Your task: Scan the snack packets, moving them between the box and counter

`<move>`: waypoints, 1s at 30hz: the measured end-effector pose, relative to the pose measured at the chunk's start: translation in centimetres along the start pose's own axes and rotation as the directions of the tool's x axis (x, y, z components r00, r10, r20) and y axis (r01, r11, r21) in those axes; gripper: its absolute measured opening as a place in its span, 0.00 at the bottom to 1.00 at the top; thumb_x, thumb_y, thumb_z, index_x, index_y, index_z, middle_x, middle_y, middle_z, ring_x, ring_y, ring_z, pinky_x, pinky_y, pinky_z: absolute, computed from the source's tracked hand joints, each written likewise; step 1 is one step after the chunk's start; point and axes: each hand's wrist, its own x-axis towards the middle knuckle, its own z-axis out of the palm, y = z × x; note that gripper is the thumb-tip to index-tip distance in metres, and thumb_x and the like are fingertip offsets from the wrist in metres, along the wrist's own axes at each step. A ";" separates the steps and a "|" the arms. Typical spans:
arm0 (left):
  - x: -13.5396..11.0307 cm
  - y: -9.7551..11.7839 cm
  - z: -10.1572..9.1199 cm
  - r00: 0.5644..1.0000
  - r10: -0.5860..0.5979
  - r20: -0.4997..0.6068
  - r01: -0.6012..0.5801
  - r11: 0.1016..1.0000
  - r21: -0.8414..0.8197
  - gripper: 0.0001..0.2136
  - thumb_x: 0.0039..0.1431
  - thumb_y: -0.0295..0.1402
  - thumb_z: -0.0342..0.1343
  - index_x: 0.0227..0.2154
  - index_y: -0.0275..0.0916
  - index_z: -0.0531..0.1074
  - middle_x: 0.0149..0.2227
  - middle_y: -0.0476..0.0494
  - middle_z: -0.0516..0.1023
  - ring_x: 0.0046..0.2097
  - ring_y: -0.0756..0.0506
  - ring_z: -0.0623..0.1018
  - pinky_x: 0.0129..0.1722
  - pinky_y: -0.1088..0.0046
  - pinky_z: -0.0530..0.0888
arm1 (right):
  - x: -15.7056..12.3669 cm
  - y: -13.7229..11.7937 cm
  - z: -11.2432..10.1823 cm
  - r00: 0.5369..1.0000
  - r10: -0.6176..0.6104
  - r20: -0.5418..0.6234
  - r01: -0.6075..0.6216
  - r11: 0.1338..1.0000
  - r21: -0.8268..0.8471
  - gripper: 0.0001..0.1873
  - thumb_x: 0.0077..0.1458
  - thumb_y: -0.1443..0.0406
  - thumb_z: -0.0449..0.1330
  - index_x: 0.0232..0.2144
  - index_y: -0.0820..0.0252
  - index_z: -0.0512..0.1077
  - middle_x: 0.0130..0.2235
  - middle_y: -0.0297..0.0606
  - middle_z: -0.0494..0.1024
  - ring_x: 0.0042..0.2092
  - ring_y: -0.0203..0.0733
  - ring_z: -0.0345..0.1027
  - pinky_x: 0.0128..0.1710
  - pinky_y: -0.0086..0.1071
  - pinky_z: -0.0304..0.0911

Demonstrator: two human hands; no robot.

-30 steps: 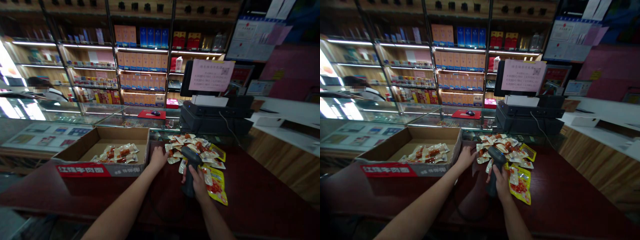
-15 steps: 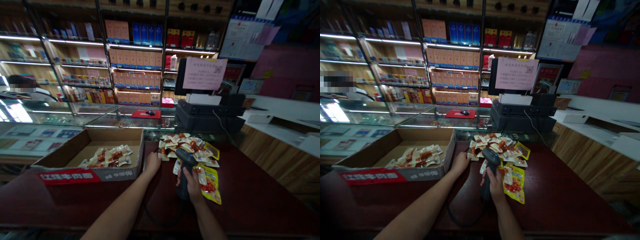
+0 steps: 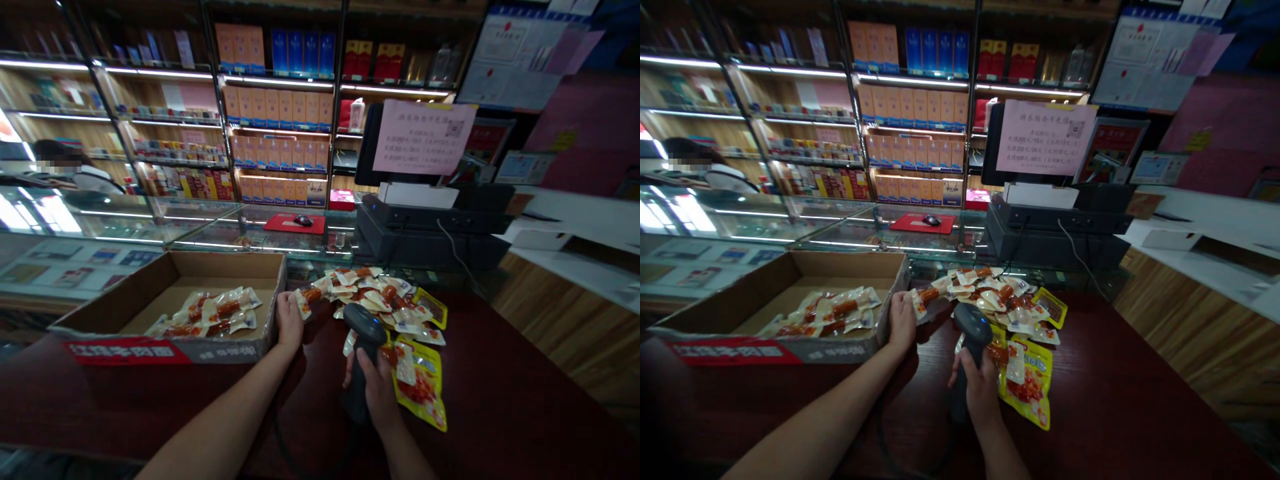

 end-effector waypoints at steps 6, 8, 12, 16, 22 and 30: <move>-0.5 0.9 0.1 0.997 0.053 -0.057 -0.057 0.996 -0.068 0.07 0.57 0.39 0.45 0.32 0.40 0.59 0.28 0.51 0.64 0.29 0.50 0.68 0.29 0.75 0.67 | 0.1 0.1 0.2 0.999 -0.040 -0.008 0.040 0.999 -0.037 0.15 0.51 0.52 0.56 0.23 0.56 0.66 0.18 0.32 0.71 0.17 0.38 0.63 0.19 0.31 0.61; -0.6 1.1 0.0 0.995 0.075 -0.072 -0.083 0.990 -0.111 0.07 0.56 0.38 0.46 0.32 0.40 0.58 0.28 0.51 0.64 0.29 0.51 0.68 0.30 0.75 0.67 | 0.1 0.2 0.2 0.999 -0.041 -0.025 0.040 0.998 -0.041 0.16 0.52 0.51 0.56 0.23 0.56 0.66 0.17 0.32 0.72 0.18 0.39 0.64 0.20 0.32 0.62; -0.7 1.4 -0.3 0.995 0.082 -0.062 -0.093 0.976 -0.195 0.09 0.56 0.39 0.49 0.31 0.40 0.59 0.27 0.51 0.64 0.27 0.51 0.67 0.28 0.76 0.66 | 0.2 0.3 0.0 0.999 -0.039 -0.038 0.036 0.997 -0.061 0.17 0.51 0.51 0.55 0.23 0.56 0.67 0.16 0.33 0.71 0.19 0.41 0.65 0.21 0.33 0.62; -0.9 1.4 -0.2 0.995 0.091 -0.045 -0.099 0.976 -0.195 0.08 0.55 0.38 0.50 0.31 0.39 0.61 0.26 0.51 0.65 0.27 0.51 0.67 0.28 0.76 0.65 | 0.4 0.2 0.1 0.998 -0.056 -0.037 0.053 0.996 -0.075 0.16 0.51 0.51 0.55 0.25 0.57 0.68 0.18 0.34 0.73 0.19 0.41 0.65 0.21 0.33 0.62; -1.2 1.4 -0.1 0.995 0.101 -0.028 -0.104 0.975 -0.194 0.08 0.56 0.38 0.50 0.31 0.39 0.62 0.26 0.51 0.65 0.27 0.51 0.67 0.28 0.77 0.64 | 0.6 0.2 0.2 0.998 -0.042 -0.037 0.041 0.998 -0.045 0.15 0.50 0.51 0.57 0.29 0.57 0.69 0.19 0.33 0.73 0.18 0.40 0.65 0.19 0.32 0.62; -1.7 2.6 -0.2 0.998 0.058 0.007 -0.054 0.962 -0.266 0.08 0.55 0.38 0.50 0.34 0.39 0.61 0.30 0.49 0.69 0.28 0.51 0.70 0.28 0.76 0.67 | 0.3 -0.2 0.7 0.999 -0.008 -0.053 0.009 1.000 0.013 0.16 0.49 0.51 0.58 0.26 0.59 0.67 0.17 0.31 0.71 0.16 0.36 0.64 0.15 0.28 0.60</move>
